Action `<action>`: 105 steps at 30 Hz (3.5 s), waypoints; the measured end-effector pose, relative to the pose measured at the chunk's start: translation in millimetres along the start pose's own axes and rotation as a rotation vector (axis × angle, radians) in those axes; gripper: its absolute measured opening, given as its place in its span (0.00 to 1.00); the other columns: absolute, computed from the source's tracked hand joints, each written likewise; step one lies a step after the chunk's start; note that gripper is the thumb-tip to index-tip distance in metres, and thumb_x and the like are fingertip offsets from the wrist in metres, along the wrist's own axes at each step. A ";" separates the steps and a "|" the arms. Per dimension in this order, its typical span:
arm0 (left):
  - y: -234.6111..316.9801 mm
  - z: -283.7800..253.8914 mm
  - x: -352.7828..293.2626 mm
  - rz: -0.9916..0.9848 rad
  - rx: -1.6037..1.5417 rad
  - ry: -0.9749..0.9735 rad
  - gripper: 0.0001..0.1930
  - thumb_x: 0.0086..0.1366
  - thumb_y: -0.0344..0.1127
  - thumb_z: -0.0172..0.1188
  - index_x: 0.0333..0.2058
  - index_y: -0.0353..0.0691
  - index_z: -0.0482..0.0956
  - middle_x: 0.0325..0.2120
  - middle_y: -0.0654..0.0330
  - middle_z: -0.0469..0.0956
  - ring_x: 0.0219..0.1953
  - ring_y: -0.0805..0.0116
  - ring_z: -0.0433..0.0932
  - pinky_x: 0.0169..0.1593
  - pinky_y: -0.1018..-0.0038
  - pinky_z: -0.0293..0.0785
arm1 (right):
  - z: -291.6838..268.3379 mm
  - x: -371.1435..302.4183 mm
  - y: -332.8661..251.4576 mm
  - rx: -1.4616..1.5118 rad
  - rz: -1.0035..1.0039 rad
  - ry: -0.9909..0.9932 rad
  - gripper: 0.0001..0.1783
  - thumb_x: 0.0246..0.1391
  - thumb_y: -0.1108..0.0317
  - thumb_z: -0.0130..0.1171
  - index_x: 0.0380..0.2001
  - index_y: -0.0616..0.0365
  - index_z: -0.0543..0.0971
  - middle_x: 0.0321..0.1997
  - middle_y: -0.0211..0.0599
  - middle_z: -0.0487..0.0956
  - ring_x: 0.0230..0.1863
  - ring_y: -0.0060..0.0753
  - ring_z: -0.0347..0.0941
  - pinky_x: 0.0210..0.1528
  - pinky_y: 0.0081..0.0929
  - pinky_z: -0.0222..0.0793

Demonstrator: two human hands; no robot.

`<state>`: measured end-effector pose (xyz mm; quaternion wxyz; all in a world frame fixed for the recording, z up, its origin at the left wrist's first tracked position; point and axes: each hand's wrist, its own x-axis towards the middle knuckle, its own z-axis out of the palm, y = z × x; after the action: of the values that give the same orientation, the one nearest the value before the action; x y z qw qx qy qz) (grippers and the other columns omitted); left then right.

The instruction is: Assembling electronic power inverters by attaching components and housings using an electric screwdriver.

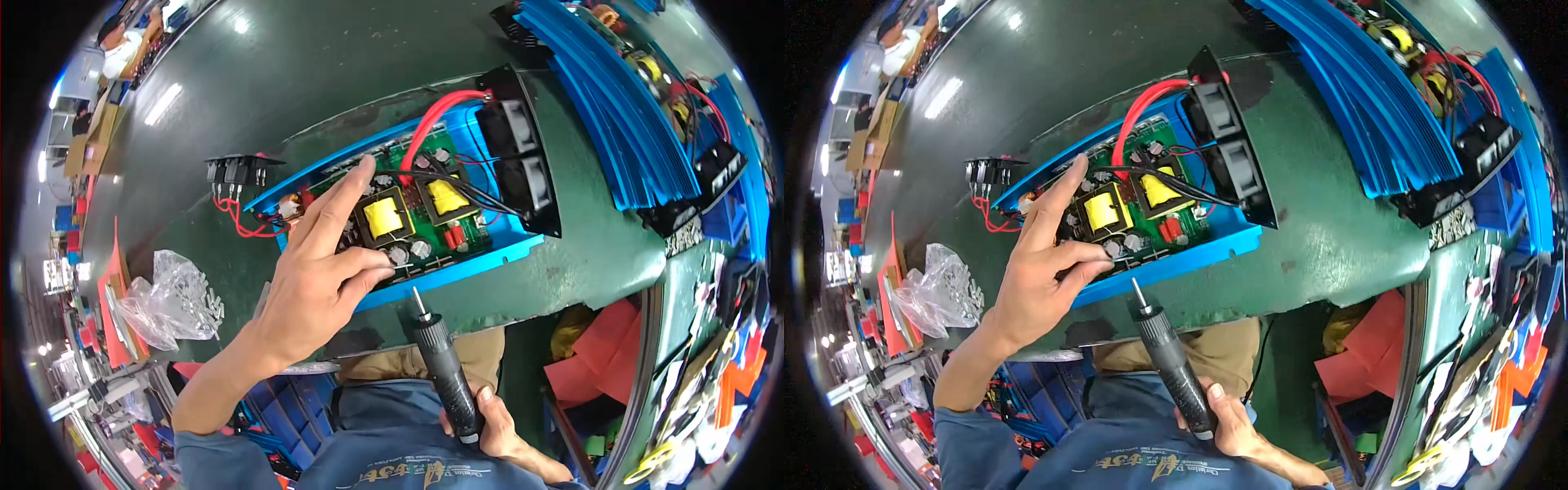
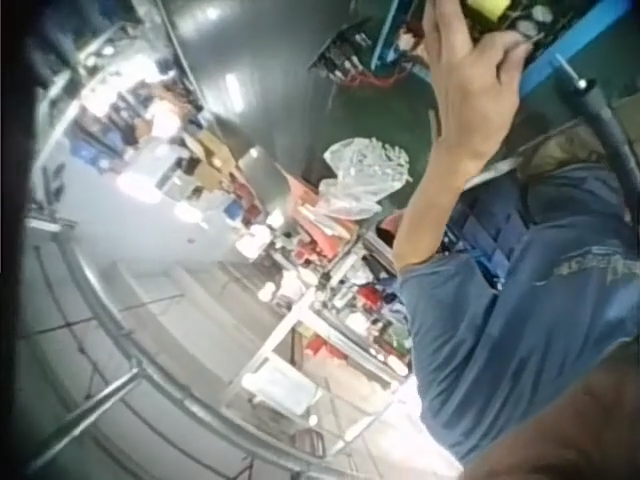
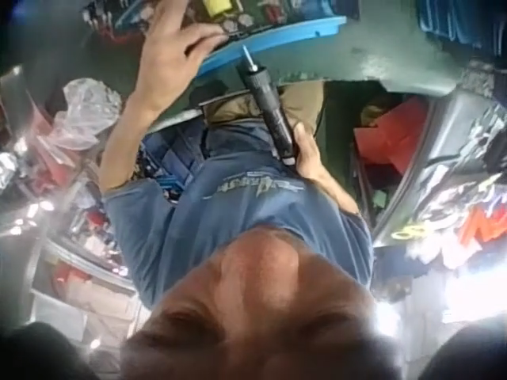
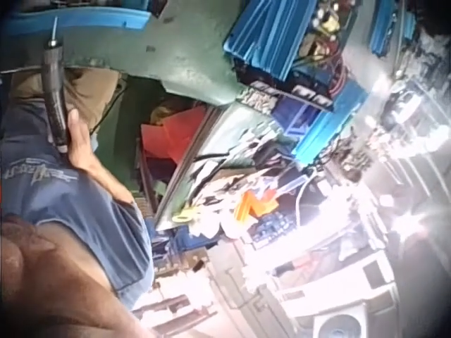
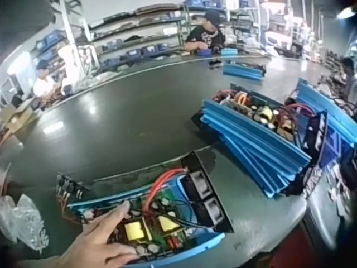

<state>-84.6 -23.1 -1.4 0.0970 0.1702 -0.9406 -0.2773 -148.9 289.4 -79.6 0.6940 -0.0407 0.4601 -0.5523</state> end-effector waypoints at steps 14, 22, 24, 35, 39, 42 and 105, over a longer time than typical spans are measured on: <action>-7.2 2.9 1.2 -0.003 0.000 0.000 0.09 0.49 0.28 0.74 0.32 0.45 0.88 0.69 0.48 0.66 0.68 0.50 0.69 0.66 0.59 0.63 | -5.2 -2.3 -19.9 0.298 0.289 -0.145 0.56 0.62 0.20 0.31 0.59 0.68 0.73 0.22 0.39 0.76 0.24 0.29 0.68 0.30 0.26 0.61; -4.0 -0.1 2.0 -0.008 0.010 -0.023 0.08 0.51 0.28 0.72 0.32 0.44 0.87 0.69 0.51 0.66 0.69 0.51 0.66 0.67 0.59 0.62 | -1.5 -4.7 -15.4 0.412 0.269 -0.157 0.54 0.64 0.23 0.28 0.57 0.69 0.74 0.19 0.40 0.75 0.20 0.31 0.65 0.26 0.26 0.58; -1.9 -0.5 3.3 -0.023 -0.007 -0.035 0.08 0.52 0.28 0.72 0.32 0.44 0.87 0.70 0.51 0.65 0.70 0.51 0.66 0.67 0.58 0.61 | 4.0 -3.2 -20.6 0.336 0.247 -0.128 0.54 0.64 0.23 0.27 0.57 0.70 0.73 0.19 0.41 0.75 0.20 0.31 0.65 0.26 0.26 0.59; 20.0 -24.4 4.9 0.016 -0.037 -0.352 0.17 0.55 0.20 0.60 0.45 0.29 0.80 0.72 0.41 0.57 0.75 0.41 0.54 0.74 0.47 0.51 | 2.9 -3.6 -24.4 0.149 0.210 -0.082 0.58 0.63 0.21 0.24 0.58 0.74 0.70 0.24 0.41 0.78 0.23 0.29 0.69 0.30 0.25 0.63; 16.1 -11.1 -6.5 0.090 0.083 -0.273 0.17 0.57 0.26 0.64 0.46 0.26 0.78 0.70 0.43 0.62 0.73 0.47 0.60 0.74 0.49 0.54 | 2.6 -3.2 -18.2 0.019 0.118 -0.022 0.52 0.67 0.26 0.30 0.61 0.72 0.69 0.31 0.41 0.79 0.29 0.26 0.72 0.33 0.24 0.65; 13.0 -6.6 -10.8 0.124 0.102 -0.193 0.18 0.60 0.21 0.59 0.50 0.25 0.78 0.68 0.50 0.68 0.72 0.53 0.63 0.74 0.54 0.55 | 7.0 2.3 -10.4 -0.021 0.084 0.061 0.52 0.64 0.25 0.35 0.60 0.70 0.69 0.29 0.43 0.79 0.26 0.28 0.73 0.30 0.25 0.67; 3.2 -14.7 -30.8 0.180 0.322 0.056 0.04 0.63 0.27 0.66 0.37 0.36 0.85 0.48 0.60 0.81 0.42 0.66 0.80 0.49 0.71 0.74 | 30.6 16.6 22.2 -0.721 -0.436 0.341 0.28 0.76 0.50 0.33 0.63 0.59 0.70 0.18 0.44 0.70 0.18 0.43 0.70 0.28 0.38 0.64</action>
<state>-53.0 -16.2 9.8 0.1193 0.1063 -0.9812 -0.1085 -112.3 270.8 -84.4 0.4171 -0.2840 0.7115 -0.4891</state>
